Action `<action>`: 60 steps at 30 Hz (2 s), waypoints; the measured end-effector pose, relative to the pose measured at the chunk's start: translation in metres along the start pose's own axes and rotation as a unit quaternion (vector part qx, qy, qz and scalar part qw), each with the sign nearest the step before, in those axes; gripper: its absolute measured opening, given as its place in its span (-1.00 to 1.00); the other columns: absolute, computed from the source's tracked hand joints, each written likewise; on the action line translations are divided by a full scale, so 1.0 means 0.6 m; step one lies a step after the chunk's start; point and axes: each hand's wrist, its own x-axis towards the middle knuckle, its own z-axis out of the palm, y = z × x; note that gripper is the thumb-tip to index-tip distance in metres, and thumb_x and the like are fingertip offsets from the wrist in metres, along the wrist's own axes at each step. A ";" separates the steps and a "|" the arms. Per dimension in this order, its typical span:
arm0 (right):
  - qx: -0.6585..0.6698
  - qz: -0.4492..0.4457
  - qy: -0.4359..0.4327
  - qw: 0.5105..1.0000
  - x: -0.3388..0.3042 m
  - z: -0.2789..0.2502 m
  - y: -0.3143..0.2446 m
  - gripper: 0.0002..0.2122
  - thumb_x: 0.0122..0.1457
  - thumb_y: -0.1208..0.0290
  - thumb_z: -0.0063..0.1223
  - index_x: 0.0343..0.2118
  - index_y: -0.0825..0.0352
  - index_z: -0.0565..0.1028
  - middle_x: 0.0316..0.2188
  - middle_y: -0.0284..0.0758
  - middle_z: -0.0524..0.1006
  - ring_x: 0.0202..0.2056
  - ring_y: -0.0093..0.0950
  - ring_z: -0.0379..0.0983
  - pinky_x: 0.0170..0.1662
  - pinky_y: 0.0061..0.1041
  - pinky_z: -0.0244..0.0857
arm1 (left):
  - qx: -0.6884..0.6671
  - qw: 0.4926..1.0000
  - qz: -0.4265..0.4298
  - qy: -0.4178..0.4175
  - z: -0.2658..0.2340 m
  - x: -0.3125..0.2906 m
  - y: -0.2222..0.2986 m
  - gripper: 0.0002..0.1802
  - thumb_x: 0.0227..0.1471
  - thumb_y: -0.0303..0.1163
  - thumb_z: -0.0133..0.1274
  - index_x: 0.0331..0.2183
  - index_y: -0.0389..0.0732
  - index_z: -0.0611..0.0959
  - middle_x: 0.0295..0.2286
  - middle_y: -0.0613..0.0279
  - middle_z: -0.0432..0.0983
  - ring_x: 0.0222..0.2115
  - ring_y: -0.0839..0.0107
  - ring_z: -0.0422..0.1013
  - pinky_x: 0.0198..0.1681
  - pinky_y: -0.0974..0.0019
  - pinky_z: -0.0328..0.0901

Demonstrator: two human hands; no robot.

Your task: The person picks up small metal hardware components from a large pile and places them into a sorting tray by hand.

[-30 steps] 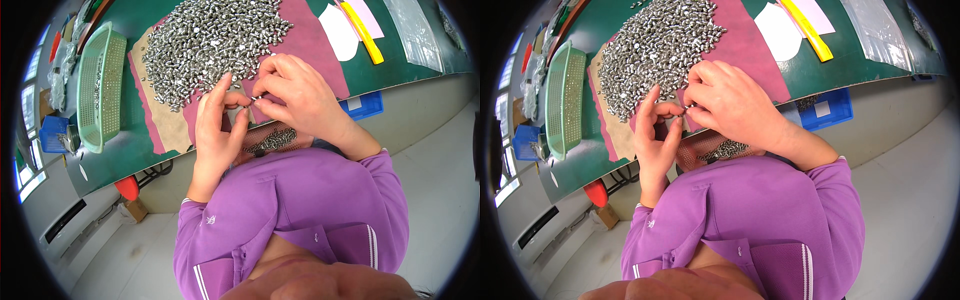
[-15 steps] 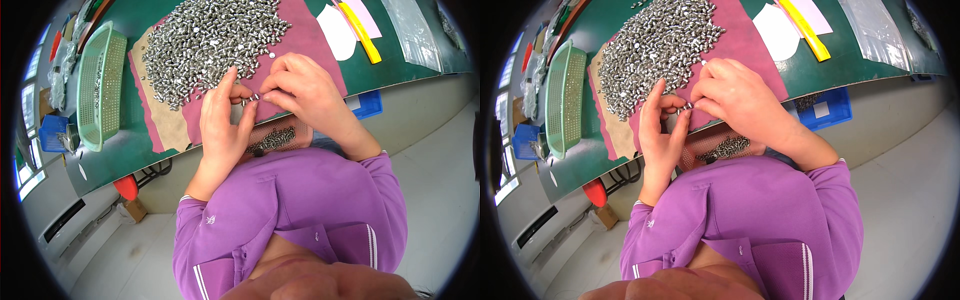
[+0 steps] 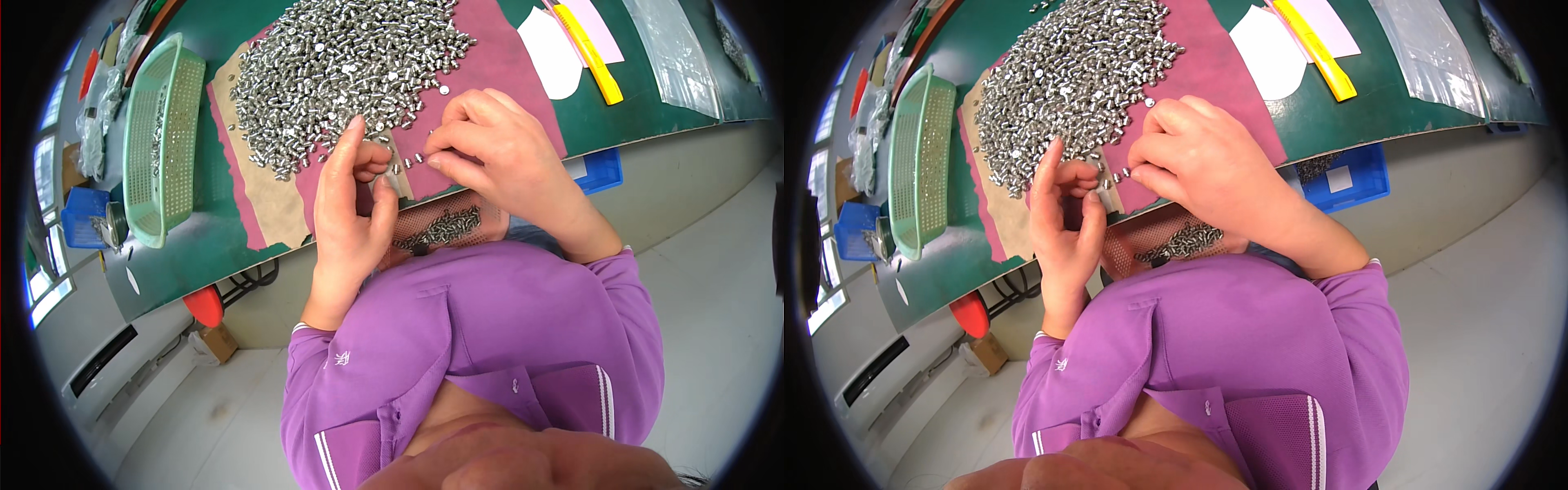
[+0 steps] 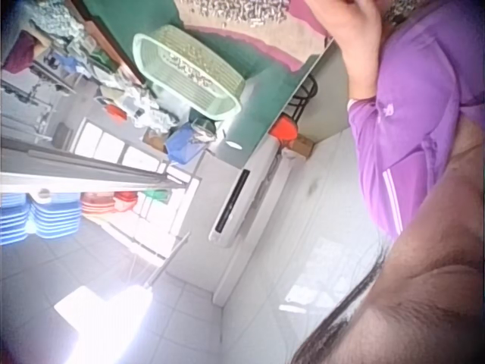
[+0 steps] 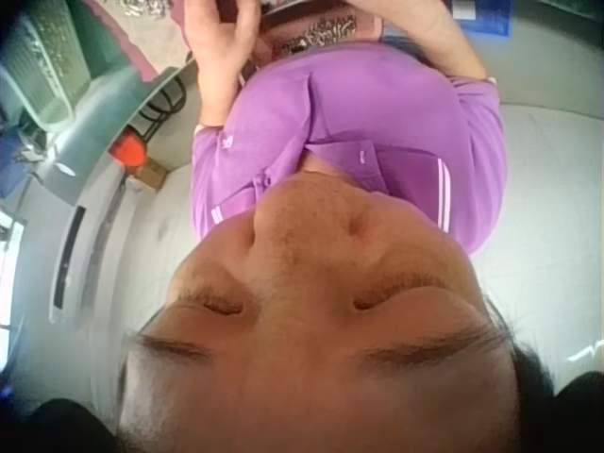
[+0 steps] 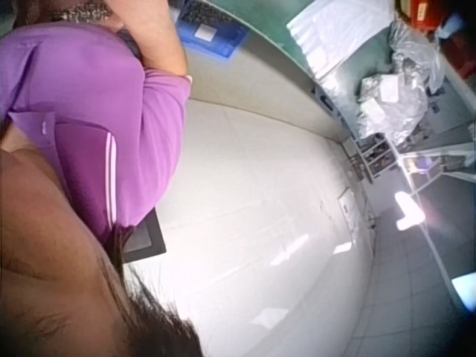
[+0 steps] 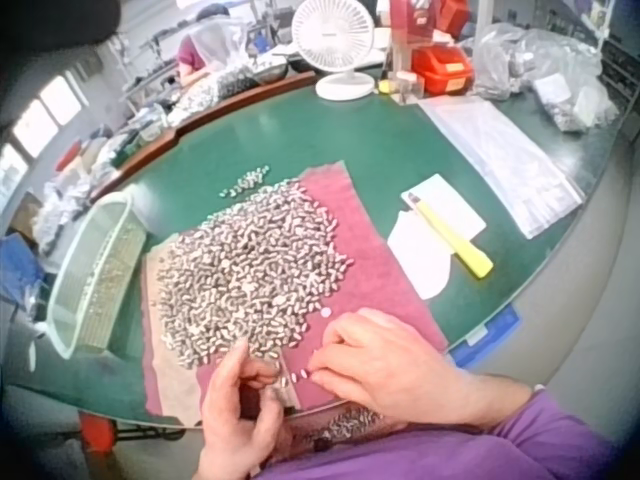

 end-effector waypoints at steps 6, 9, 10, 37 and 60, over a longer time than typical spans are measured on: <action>-0.034 -0.006 0.036 0.999 -0.001 0.008 0.003 -0.90 0.02 0.38 0.23 -0.44 0.26 0.56 -0.43 -0.36 0.41 -0.36 -0.33 0.36 -0.28 -0.34 0.30 | 0.057 0.997 0.049 -0.034 0.000 0.004 0.002 -0.23 -0.09 -0.76 0.05 0.21 -0.29 0.31 -0.30 0.18 0.55 -0.27 0.34 0.46 -0.20 0.34 0.39; -0.024 -0.003 0.033 0.999 -0.003 0.007 0.007 -0.89 0.03 0.36 0.23 -0.40 0.25 0.59 -0.43 -0.37 0.42 -0.36 -0.34 0.36 -0.28 -0.34 0.30 | 0.032 0.999 0.032 -0.019 0.004 0.000 -0.002 -0.24 -0.07 -0.75 0.07 0.20 -0.29 0.32 -0.31 0.18 0.57 -0.28 0.33 0.47 -0.19 0.31 0.40; -0.021 0.000 0.034 0.999 -0.003 0.007 0.006 -0.88 0.03 0.36 0.23 -0.39 0.25 0.60 -0.43 -0.37 0.43 -0.36 -0.34 0.37 -0.28 -0.34 0.30 | 0.024 0.999 0.023 -0.012 0.005 -0.001 -0.001 -0.25 -0.07 -0.74 0.08 0.20 -0.29 0.32 -0.32 0.18 0.57 -0.29 0.33 0.48 -0.19 0.30 0.40; -0.026 -0.002 0.008 1.000 -0.006 0.014 -0.004 -0.80 -0.06 0.25 0.28 -0.37 0.17 0.56 -0.42 -0.43 0.43 -0.31 -0.39 0.38 -0.22 -0.36 0.22 | 0.004 1.000 0.011 -0.012 0.002 -0.001 0.000 -0.11 -0.14 -0.69 0.23 0.24 -0.26 0.27 -0.37 0.29 0.56 -0.28 0.44 0.43 -0.20 0.38 0.32; -0.012 0.051 0.064 0.997 0.000 0.004 0.008 -0.84 0.08 0.48 0.16 -0.25 0.26 0.57 -0.36 -0.29 0.45 -0.28 -0.25 0.44 -0.20 -0.28 0.35 | -0.040 0.999 -0.010 -0.002 -0.008 -0.002 -0.006 -0.24 0.03 -0.77 0.02 0.25 -0.27 0.22 -0.26 0.22 0.49 -0.30 0.58 0.35 -0.19 0.51 0.29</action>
